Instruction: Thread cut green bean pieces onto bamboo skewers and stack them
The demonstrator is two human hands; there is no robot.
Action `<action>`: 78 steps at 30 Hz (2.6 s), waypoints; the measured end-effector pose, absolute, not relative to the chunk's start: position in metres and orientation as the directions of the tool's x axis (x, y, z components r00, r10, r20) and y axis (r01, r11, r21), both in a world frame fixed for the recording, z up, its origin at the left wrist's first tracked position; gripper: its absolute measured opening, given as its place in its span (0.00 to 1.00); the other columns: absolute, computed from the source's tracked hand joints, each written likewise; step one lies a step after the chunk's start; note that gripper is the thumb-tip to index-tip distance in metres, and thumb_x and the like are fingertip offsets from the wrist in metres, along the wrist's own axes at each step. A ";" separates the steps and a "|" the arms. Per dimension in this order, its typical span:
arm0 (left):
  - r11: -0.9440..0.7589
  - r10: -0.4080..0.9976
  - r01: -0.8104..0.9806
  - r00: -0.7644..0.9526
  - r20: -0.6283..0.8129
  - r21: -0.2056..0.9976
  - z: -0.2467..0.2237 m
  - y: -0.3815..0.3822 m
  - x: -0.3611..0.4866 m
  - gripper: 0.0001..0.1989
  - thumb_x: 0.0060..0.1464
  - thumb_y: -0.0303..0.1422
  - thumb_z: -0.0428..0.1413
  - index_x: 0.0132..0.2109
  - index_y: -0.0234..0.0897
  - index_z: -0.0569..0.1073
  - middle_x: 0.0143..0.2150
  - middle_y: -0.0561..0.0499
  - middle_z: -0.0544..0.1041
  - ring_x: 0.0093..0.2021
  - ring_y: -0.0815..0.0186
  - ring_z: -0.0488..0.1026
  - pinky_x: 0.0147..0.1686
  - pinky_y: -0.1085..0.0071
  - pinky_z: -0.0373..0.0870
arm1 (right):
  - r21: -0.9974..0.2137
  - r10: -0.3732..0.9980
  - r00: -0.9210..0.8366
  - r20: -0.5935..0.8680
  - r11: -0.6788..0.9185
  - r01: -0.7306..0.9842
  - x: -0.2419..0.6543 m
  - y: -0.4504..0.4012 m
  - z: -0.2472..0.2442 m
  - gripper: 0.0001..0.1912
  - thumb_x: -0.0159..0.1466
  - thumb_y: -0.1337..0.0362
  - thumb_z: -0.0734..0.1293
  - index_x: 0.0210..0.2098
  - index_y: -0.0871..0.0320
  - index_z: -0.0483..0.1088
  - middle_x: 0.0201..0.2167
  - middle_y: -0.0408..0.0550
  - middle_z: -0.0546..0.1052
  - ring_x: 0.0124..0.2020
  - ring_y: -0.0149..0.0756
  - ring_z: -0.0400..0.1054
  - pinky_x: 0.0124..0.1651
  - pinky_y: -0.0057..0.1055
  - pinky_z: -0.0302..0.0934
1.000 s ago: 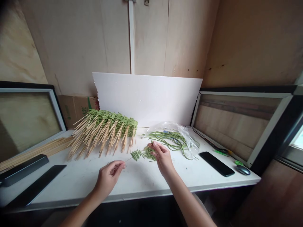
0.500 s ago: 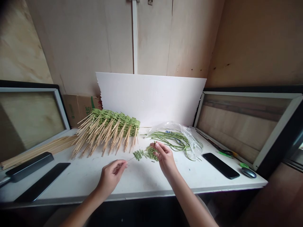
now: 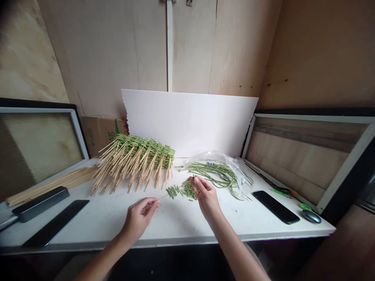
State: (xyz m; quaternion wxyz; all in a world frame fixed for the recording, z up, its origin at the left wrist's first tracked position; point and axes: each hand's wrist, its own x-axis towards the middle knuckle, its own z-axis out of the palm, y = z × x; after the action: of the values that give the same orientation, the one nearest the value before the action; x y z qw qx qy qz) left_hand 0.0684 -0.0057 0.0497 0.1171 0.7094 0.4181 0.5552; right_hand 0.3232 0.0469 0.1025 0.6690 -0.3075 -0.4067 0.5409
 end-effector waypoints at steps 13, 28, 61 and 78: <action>-0.652 0.695 0.473 0.060 0.716 0.593 0.051 -0.007 0.069 0.07 0.67 0.32 0.56 0.43 0.36 0.78 0.36 0.46 0.83 0.35 0.63 0.82 0.36 0.73 0.80 | -0.847 0.964 0.132 0.229 0.264 -0.462 0.319 0.045 0.103 0.17 0.52 0.54 0.82 0.38 0.51 0.82 0.41 0.49 0.84 0.48 0.48 0.77 0.33 0.31 0.67; -0.669 0.667 0.492 0.068 0.742 0.557 0.054 -0.010 0.069 0.07 0.67 0.31 0.56 0.44 0.37 0.79 0.36 0.46 0.83 0.36 0.63 0.82 0.35 0.74 0.79 | -0.877 0.959 0.129 0.252 0.283 -0.389 0.317 0.044 0.102 0.15 0.56 0.50 0.78 0.38 0.51 0.83 0.43 0.52 0.84 0.50 0.50 0.75 0.40 0.37 0.69; -0.628 0.687 0.519 0.018 0.727 0.580 0.055 -0.010 0.073 0.08 0.68 0.33 0.55 0.43 0.38 0.78 0.35 0.47 0.84 0.35 0.63 0.83 0.35 0.74 0.78 | -0.942 0.948 0.100 0.302 0.313 -0.122 0.293 0.026 0.090 0.22 0.55 0.49 0.79 0.41 0.57 0.84 0.37 0.54 0.85 0.34 0.43 0.76 0.39 0.40 0.72; -0.343 0.937 0.590 0.156 0.314 0.731 0.060 0.026 0.020 0.15 0.63 0.41 0.52 0.36 0.36 0.77 0.33 0.46 0.80 0.35 0.58 0.77 0.38 0.67 0.72 | -0.982 0.988 -0.104 0.113 0.127 0.142 0.330 0.050 0.099 0.26 0.64 0.43 0.69 0.42 0.62 0.82 0.39 0.58 0.85 0.44 0.49 0.80 0.37 0.34 0.74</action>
State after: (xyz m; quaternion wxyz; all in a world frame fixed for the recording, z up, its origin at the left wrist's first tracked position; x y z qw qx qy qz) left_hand 0.0203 0.0259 0.0599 0.2276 0.7254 0.5260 0.3811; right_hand 0.3302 0.0503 0.0993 0.4663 -0.4802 -0.5884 0.4536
